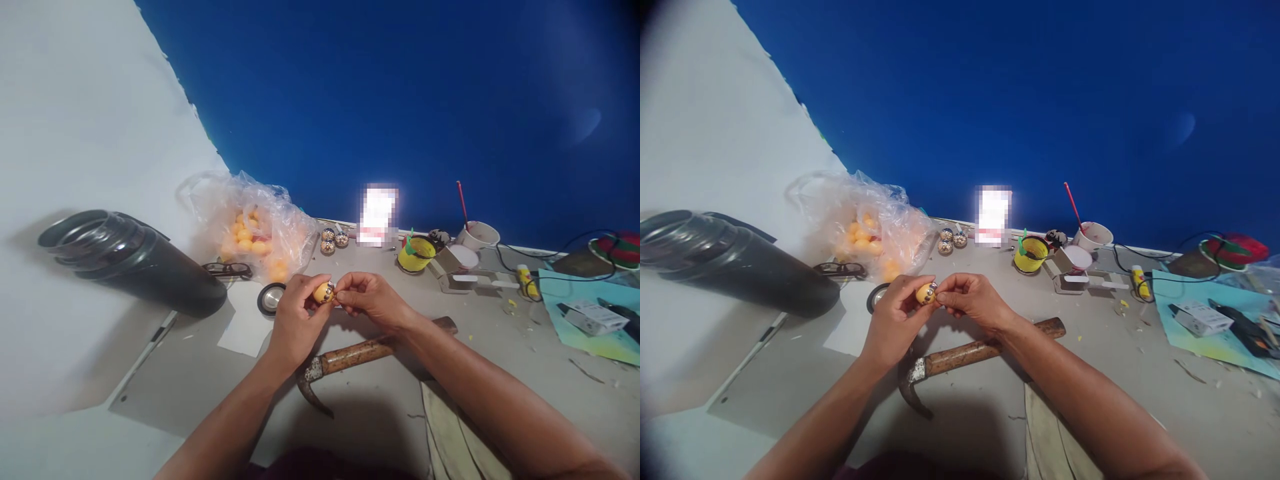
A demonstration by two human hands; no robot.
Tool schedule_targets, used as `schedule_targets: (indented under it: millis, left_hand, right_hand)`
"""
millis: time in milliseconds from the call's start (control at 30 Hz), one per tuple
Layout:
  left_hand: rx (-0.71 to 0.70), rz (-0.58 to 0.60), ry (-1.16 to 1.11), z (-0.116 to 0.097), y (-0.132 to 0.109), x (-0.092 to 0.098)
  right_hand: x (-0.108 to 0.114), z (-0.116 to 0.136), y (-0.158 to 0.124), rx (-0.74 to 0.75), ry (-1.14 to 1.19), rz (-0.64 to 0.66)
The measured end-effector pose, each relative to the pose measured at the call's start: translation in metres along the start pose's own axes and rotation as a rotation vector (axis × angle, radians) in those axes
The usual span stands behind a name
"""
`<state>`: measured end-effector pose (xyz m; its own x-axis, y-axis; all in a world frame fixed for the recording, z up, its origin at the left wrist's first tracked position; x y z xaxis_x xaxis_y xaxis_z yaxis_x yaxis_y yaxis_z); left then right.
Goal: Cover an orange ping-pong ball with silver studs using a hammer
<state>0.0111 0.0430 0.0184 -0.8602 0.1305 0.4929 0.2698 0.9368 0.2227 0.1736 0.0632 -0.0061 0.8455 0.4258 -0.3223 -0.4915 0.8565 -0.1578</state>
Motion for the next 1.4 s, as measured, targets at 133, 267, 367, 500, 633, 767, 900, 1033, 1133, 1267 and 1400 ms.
schedule_targets:
  millis: [133, 267, 367, 500, 633, 767, 900, 1033, 1133, 1267, 1400]
  left_hand:
    - [-0.007, -0.017, 0.003, -0.001, -0.001, 0.001]
    - [-0.007, -0.036, 0.009, 0.000, -0.001, 0.000]
    - [-0.008, -0.066, 0.032, 0.000, -0.002, 0.001]
    - [-0.012, -0.100, 0.058, -0.003, -0.004, 0.001]
    - [-0.030, -0.126, 0.072, -0.006, -0.005, -0.001]
    - [0.017, -0.121, 0.017, -0.006, -0.003, 0.000]
    - [0.217, 0.023, -0.273, 0.002, 0.000, -0.001]
    - [0.295, 0.081, -0.373, 0.003, -0.001, -0.002]
    - [0.263, 0.055, -0.343, 0.000, -0.001, -0.003]
    - [0.324, 0.102, -0.490, 0.003, -0.001, -0.009]
    - [0.345, 0.143, -0.715, 0.008, 0.001, -0.011]
  right_hand:
    - [-0.002, 0.002, 0.000, 0.007, -0.016, 0.001]
    - [-0.005, 0.004, 0.000, 0.031, -0.053, 0.002]
    - [-0.006, 0.006, -0.001, 0.042, -0.095, -0.003]
    - [-0.008, 0.007, -0.002, 0.057, -0.143, -0.016]
    - [-0.011, 0.008, -0.002, 0.070, -0.162, -0.043]
    - [-0.011, 0.011, -0.003, 0.070, -0.164, -0.040]
    - [-0.006, 0.013, -0.004, 0.076, -0.142, 0.042]
    - [-0.004, 0.011, -0.003, 0.105, -0.150, 0.037]
    - [-0.006, 0.009, -0.001, 0.101, -0.246, -0.006]
    - [-0.005, 0.013, -0.002, 0.105, -0.270, 0.027]
    - [0.006, 0.028, -0.005, 0.154, -0.302, 0.041]
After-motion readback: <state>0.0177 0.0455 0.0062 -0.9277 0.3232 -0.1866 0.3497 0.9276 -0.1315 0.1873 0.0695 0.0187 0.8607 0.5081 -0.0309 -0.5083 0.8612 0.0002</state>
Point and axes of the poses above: each hand's wrist, its own y-axis towards the middle knuckle, its own x-axis out of the back of the hand, z = x × y, the point moved 4 cm from there along y, towards the middle knuckle, and after that the axes turned 10 degrees about z, right-handed, at the moved point
